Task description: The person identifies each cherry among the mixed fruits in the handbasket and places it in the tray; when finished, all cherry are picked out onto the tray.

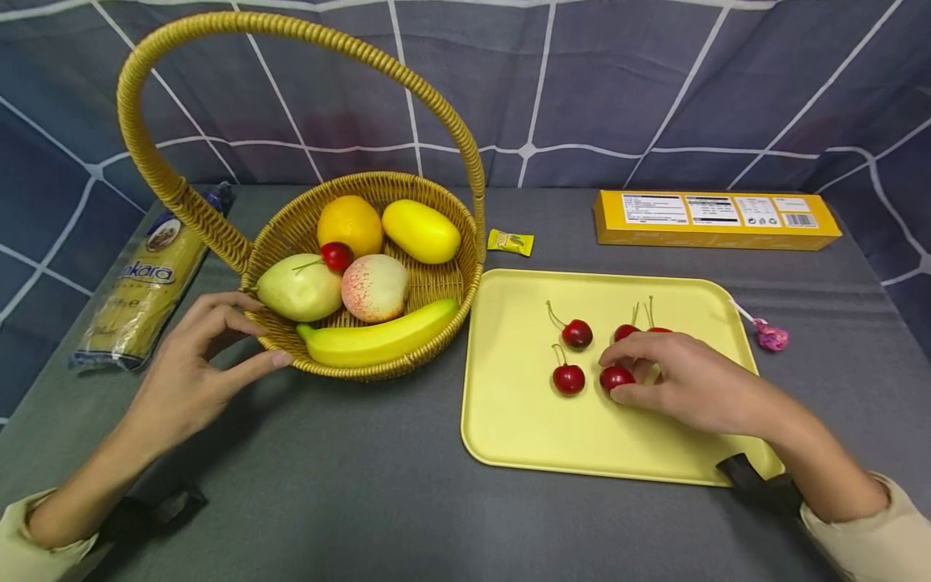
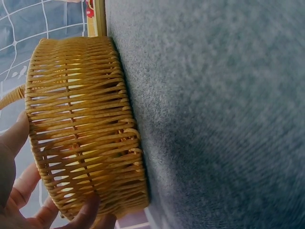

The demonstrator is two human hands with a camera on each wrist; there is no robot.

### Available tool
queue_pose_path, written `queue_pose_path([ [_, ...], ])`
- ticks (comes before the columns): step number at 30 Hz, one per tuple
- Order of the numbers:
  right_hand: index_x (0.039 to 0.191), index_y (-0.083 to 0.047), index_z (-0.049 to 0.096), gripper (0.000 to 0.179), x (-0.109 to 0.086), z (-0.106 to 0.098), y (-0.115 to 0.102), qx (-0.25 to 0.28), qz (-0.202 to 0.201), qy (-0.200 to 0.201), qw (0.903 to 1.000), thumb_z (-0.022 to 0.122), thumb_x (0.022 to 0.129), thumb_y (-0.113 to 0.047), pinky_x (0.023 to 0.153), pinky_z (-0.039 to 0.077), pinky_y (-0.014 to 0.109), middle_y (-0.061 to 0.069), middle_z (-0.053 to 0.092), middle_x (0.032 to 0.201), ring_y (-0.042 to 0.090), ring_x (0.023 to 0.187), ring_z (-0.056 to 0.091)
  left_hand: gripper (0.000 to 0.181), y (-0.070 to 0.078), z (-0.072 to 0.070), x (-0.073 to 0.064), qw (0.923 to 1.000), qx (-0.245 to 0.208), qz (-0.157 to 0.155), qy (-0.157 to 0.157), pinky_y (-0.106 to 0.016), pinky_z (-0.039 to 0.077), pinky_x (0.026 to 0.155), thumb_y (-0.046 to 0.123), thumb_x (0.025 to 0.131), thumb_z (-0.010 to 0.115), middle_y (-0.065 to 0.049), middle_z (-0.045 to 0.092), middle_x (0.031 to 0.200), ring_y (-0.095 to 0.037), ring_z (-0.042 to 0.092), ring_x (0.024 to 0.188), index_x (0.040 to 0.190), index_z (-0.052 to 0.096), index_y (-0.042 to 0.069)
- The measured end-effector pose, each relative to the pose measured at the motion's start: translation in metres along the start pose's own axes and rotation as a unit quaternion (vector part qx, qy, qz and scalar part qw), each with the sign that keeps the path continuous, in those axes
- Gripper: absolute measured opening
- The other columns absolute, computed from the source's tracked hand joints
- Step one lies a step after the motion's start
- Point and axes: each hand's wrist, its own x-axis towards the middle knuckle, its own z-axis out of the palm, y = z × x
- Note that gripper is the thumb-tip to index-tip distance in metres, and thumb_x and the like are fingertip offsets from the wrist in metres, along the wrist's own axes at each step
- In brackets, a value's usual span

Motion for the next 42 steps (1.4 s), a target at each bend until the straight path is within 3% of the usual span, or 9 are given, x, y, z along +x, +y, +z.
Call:
queue_pose_path([
  [10,0.111,-0.024,0.068,0.038,-0.002,0.000,-0.001,-0.003,0.001,-0.003,1.0000,0.083,0.079,-0.011,0.057,0.048,0.022,-0.016,0.063,0.096,0.003,0.072,0.054,0.031,0.001,0.001,0.000,1.0000,-0.005,-0.004,-0.002,-0.014,0.042,0.093,0.008,0.074,0.088,-0.008,0.054,0.121,-0.025,0.051,0.113,0.091,0.062,0.008],
  [15,0.112,-0.021,0.069,0.039,-0.002,-0.008,-0.011,-0.074,0.010,-0.007,0.9972,0.085,0.077,-0.015,0.061,0.051,0.024,-0.018,0.064,0.096,0.002,0.080,0.059,0.031,0.001,0.001,0.000,1.0000,-0.009,-0.001,-0.002,-0.013,0.041,0.092,0.007,0.074,0.087,-0.009,0.054,0.121,-0.025,0.051,0.112,0.091,0.062,0.008],
  [19,0.114,-0.021,0.068,0.042,0.005,-0.014,-0.027,-0.117,-0.019,0.004,0.9929,0.085,0.077,-0.015,0.065,0.053,0.027,-0.020,0.063,0.099,0.002,0.085,0.060,0.031,0.001,0.001,-0.001,0.9999,-0.010,0.000,0.000,-0.012,0.042,0.092,0.007,0.074,0.088,-0.008,0.055,0.120,-0.025,0.051,0.112,0.091,0.062,0.008],
  [26,0.114,-0.024,0.065,0.039,0.040,-0.010,-0.072,-0.036,-0.103,0.039,0.9933,0.081,0.081,-0.008,0.064,0.052,0.024,-0.017,0.063,0.105,0.002,0.082,0.058,0.031,0.002,0.000,0.000,0.9999,-0.007,-0.010,-0.004,-0.011,0.041,0.092,0.010,0.075,0.087,-0.008,0.054,0.121,-0.027,0.051,0.113,0.092,0.062,0.008],
  [31,0.116,-0.016,0.065,0.035,0.067,0.001,-0.097,0.040,-0.152,0.061,0.9857,0.076,0.085,-0.004,0.053,0.051,0.021,-0.007,0.062,0.115,0.001,0.067,0.056,0.031,0.002,0.001,0.001,0.9999,-0.009,-0.009,-0.003,-0.011,0.040,0.093,0.010,0.075,0.087,-0.008,0.054,0.121,-0.025,0.050,0.113,0.092,0.062,0.008],
  [33,0.117,-0.014,0.066,0.034,0.079,0.005,-0.105,0.056,-0.169,0.065,0.9818,0.075,0.087,-0.003,0.051,0.050,0.021,-0.004,0.063,0.116,0.002,0.071,0.058,0.031,0.001,0.001,0.001,0.9999,-0.011,-0.002,-0.001,-0.011,0.041,0.093,0.008,0.074,0.088,-0.008,0.055,0.120,-0.024,0.051,0.113,0.092,0.062,0.008],
  [38,0.118,-0.011,0.067,0.032,0.110,0.011,-0.125,0.040,-0.199,0.068,0.9769,0.074,0.088,-0.007,0.060,0.054,0.023,-0.002,0.063,0.117,0.012,0.099,0.058,0.032,0.001,0.001,0.000,0.9999,-0.012,0.005,0.002,-0.011,0.040,0.094,0.006,0.072,0.088,-0.008,0.055,0.119,-0.023,0.051,0.113,0.091,0.062,0.008],
  [42,0.116,-0.007,0.068,0.030,0.136,0.016,-0.141,0.028,-0.198,0.064,0.9778,0.072,0.087,-0.010,0.073,0.054,0.026,0.002,0.063,0.117,0.014,0.100,0.057,0.032,0.000,0.000,0.000,0.9999,-0.009,0.004,0.001,-0.009,0.039,0.095,0.007,0.072,0.088,-0.008,0.056,0.120,-0.024,0.051,0.113,0.091,0.062,0.009],
])
